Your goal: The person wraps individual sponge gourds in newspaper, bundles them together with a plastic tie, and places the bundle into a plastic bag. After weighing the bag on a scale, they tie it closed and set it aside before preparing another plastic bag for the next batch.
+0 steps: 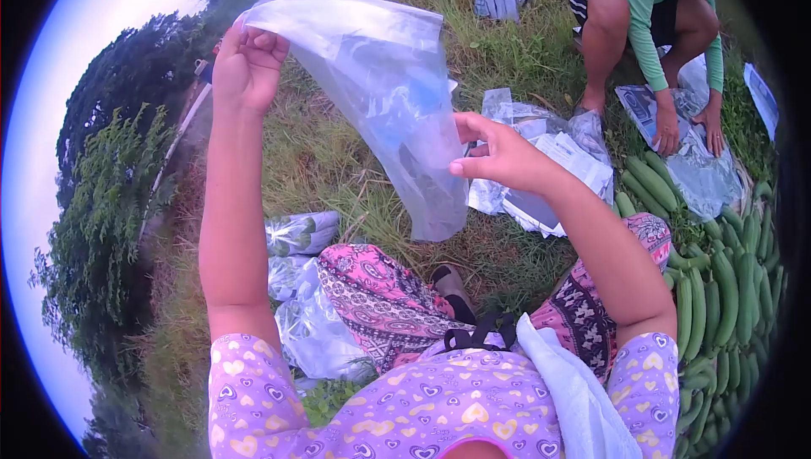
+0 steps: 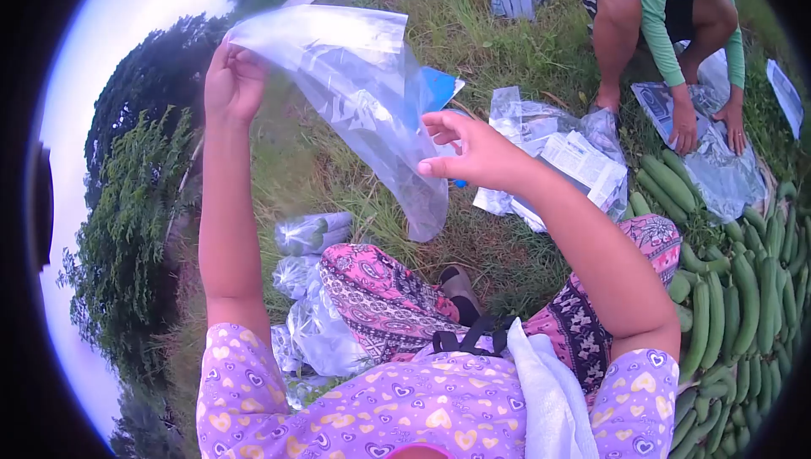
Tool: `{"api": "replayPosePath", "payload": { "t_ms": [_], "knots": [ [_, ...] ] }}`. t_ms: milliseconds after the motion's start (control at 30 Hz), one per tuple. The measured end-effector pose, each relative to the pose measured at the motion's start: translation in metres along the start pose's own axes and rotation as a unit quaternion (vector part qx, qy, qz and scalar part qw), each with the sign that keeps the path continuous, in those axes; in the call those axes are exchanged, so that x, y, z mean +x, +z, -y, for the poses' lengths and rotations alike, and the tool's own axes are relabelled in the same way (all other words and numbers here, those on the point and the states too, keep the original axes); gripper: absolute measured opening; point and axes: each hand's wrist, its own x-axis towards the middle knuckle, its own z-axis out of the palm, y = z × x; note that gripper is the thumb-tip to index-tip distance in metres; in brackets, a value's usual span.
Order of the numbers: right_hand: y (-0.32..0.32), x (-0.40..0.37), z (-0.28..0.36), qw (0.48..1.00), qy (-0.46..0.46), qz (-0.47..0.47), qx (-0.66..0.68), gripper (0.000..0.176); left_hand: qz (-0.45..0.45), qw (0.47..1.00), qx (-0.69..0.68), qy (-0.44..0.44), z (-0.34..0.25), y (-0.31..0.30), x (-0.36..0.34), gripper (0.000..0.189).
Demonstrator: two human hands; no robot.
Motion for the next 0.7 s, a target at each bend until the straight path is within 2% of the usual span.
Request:
{"api": "replayPosePath", "payload": {
  "t_ms": [67,133,267,300,367,467,500,600,633,700],
  "knots": [
    [-0.006,0.011,0.001,0.994,-0.007,-0.014,0.104,0.075,-0.036,0.999,-0.028,-0.022,0.027,-0.005,0.015,0.016],
    [-0.010,0.008,0.006,0.990,-0.009,-0.054,0.128,0.060,-0.080,0.996,-0.034,-0.030,0.045,0.001,0.011,0.016],
    [-0.029,0.006,0.004,0.986,0.017,-0.091,0.136,0.032,-0.096,0.991,-0.066,-0.060,0.072,-0.013,-0.003,0.016],
    [-0.035,0.004,0.002,0.986,0.027,-0.097,0.135,0.025,0.016,0.984,-0.159,-0.082,0.079,-0.046,0.001,0.018],
    [-0.046,0.001,0.000,0.983,0.053,-0.110,0.135,0.016,-0.002,0.981,-0.175,-0.086,0.088,-0.056,-0.008,0.019],
    [-0.058,-0.001,0.002,0.975,0.057,-0.169,0.132,0.017,-0.061,0.978,-0.179,-0.091,0.098,-0.068,-0.024,0.017],
    [-0.065,-0.001,-0.008,0.978,0.021,-0.191,0.086,0.026,-0.084,0.977,-0.175,-0.093,0.102,-0.071,-0.029,0.016],
    [-0.064,-0.002,-0.035,0.907,0.131,-0.388,0.100,0.040,-0.073,0.971,-0.209,-0.090,0.114,-0.089,-0.045,0.012],
    [-0.062,-0.004,-0.051,0.880,0.260,-0.335,0.212,0.052,-0.114,0.969,-0.198,-0.092,0.118,-0.091,-0.050,0.010],
    [-0.054,-0.009,-0.075,0.877,0.319,-0.213,0.290,0.045,-0.187,0.963,-0.173,-0.093,0.127,-0.096,-0.054,0.011]
  ]
}}
